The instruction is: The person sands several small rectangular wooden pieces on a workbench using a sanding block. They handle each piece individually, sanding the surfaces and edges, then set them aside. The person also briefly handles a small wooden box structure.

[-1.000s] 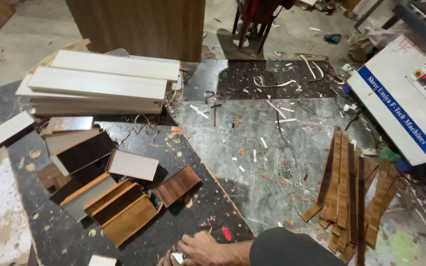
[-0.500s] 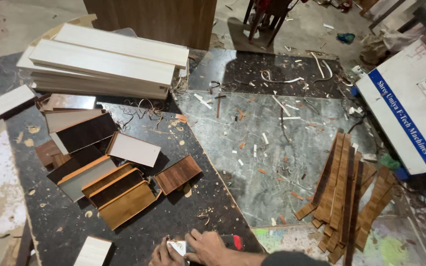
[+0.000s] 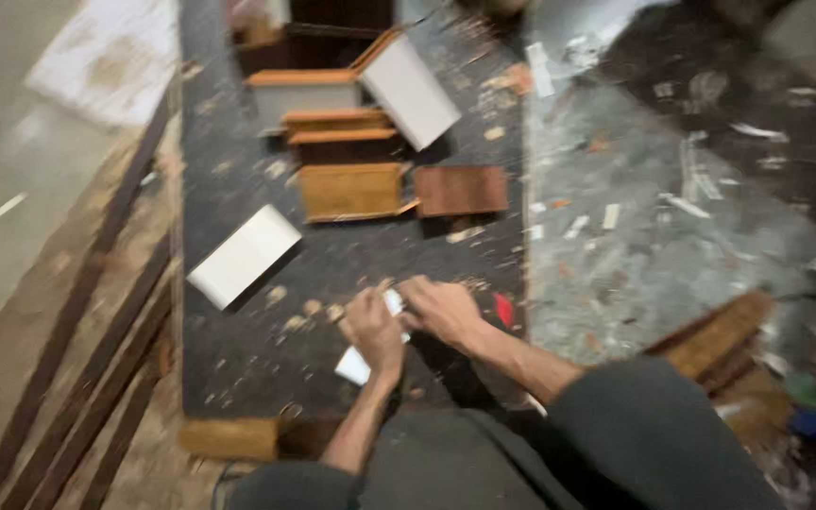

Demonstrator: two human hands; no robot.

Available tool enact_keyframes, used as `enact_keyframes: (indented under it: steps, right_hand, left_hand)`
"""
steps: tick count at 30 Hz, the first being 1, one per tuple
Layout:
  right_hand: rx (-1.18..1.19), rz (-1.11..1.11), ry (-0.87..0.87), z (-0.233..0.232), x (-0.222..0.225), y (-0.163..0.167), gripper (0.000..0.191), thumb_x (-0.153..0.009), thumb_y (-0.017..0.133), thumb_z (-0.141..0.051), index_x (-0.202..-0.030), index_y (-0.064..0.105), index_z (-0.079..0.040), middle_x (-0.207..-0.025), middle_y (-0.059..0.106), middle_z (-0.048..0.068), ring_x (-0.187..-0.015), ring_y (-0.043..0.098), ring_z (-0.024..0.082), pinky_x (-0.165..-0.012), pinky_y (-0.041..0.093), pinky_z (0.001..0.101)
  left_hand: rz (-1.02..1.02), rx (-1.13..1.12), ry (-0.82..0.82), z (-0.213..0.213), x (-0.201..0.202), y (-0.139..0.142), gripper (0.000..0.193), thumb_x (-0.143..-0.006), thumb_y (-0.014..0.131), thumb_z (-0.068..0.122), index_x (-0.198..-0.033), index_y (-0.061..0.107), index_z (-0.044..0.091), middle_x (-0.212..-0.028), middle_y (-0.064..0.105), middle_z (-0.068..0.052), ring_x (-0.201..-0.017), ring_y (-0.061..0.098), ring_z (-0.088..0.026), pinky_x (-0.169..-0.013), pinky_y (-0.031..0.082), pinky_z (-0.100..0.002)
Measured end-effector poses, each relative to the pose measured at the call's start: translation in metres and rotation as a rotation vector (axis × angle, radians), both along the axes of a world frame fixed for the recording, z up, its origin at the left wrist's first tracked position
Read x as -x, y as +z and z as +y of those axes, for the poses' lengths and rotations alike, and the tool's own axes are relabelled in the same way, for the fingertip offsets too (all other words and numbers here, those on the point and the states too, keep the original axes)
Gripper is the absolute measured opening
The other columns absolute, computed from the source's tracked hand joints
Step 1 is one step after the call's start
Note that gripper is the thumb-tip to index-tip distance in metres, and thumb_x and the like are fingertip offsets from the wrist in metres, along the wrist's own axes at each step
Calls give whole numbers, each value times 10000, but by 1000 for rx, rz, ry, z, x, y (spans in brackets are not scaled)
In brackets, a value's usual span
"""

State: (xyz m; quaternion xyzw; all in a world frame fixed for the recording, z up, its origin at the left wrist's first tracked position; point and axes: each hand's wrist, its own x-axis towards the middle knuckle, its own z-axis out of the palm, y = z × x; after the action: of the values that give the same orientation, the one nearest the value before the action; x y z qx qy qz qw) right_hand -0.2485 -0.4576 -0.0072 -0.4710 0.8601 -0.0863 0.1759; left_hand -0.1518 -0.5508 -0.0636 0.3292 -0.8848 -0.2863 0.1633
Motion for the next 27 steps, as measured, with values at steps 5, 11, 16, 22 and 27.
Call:
enact_keyframes:
  steps: [5, 11, 16, 22, 27]
  right_hand:
    - [98, 78, -367, 12, -47, -4, 507, -844, 730, -424, -1206, 618, -86, -967, 664, 105, -619, 697, 314, -476, 534, 424]
    - [34, 94, -183, -4, -12, -20, 463, -915, 710, -432, -1212, 589, -99, -953, 631, 97, -656, 693, 301, -493, 539, 408]
    - [-31, 47, 212, -26, 33, -19, 547, -838, 722, -420, -1274, 586, -119, -902, 622, 91, -589, 669, 308, -441, 518, 419]
    - [102, 106, 143, -24, 18, -17, 474, -920, 706, -401, -1284, 594, -119, -940, 619, 78, -641, 673, 293, -511, 517, 422]
    - [84, 71, -155, 18, -29, 3, 515, -842, 726, -434, -1207, 597, -94, -979, 639, 115, -602, 678, 311, -465, 521, 421]
  left_hand:
    - [21, -109, 70, 2, -7, -5, 283, -945, 648, 161, -1209, 751, 170, -1145, 669, -17, -1101, 575, -268, -959, 402, -458]
    - [36, -108, 61, 2, -6, -14, 278, -921, 649, 162, -1180, 747, 165, -1155, 686, -6, -1080, 594, -273, -952, 433, -453]
    - [6, -61, 81, 5, -4, -23, 252, -912, 649, 162, -1141, 750, 131, -1143, 682, -28, -1067, 603, -282, -935, 431, -491]
    - [66, -116, 55, -5, -11, -12, 207, -944, 627, 142, -1122, 730, 114, -1079, 664, -47, -1033, 601, -287, -902, 447, -459]
    - [107, -111, -156, -22, -9, 5, 225, -895, 654, 139, -1111, 716, 130, -1042, 662, -53, -988, 597, -295, -880, 451, -454]
